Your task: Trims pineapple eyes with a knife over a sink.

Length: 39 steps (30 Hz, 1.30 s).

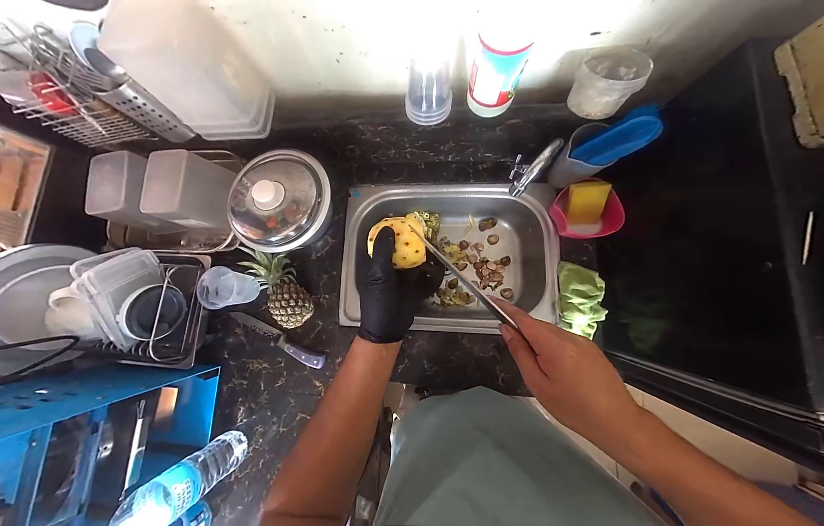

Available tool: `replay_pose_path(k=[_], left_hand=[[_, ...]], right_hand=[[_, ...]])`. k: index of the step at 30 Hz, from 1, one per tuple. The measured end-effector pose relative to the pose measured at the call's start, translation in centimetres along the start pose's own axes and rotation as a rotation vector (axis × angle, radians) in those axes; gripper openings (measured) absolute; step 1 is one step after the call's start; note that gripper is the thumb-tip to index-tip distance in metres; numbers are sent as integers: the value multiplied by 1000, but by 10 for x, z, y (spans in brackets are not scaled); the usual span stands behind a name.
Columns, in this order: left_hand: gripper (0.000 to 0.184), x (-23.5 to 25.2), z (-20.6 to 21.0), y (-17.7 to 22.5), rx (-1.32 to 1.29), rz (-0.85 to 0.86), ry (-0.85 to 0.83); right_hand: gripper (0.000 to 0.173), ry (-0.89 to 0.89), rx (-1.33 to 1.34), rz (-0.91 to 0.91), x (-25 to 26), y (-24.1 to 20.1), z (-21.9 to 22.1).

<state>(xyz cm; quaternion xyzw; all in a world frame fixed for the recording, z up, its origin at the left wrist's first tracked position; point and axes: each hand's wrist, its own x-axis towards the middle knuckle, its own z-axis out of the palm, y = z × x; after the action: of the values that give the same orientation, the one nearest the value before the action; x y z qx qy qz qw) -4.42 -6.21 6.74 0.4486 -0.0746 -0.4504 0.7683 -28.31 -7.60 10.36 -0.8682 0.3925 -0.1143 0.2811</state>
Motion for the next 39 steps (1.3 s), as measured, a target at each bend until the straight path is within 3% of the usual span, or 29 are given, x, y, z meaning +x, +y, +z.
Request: replay_pose_path(k=[17,21,28,30,32,35,39], left_hand=[[41,-4,9,3,25,50,59],[42,-16,8,-12,81,65,52],[38,-9,-4,-8,30,-44,41],[43,-5,-17,-2,-87,-54,-63],[49,-3,-20,4,-220,-72,-130],[49,-1,-10,9,-199,-62,-91],[40,9,-17,-2,-172,35,-180]], right_hand=[[45,17,-199,-10,-3,3,7],[44,-8,-199,26,5,0,12],[44,55,-115,116,2,17,15],[45,-56,-113,220,-2,34,19],[46,-308,-93,353,-2,46,19],[44,-261,37,276,-8,40,17],[42,-155,225,141,-11,5,0]])
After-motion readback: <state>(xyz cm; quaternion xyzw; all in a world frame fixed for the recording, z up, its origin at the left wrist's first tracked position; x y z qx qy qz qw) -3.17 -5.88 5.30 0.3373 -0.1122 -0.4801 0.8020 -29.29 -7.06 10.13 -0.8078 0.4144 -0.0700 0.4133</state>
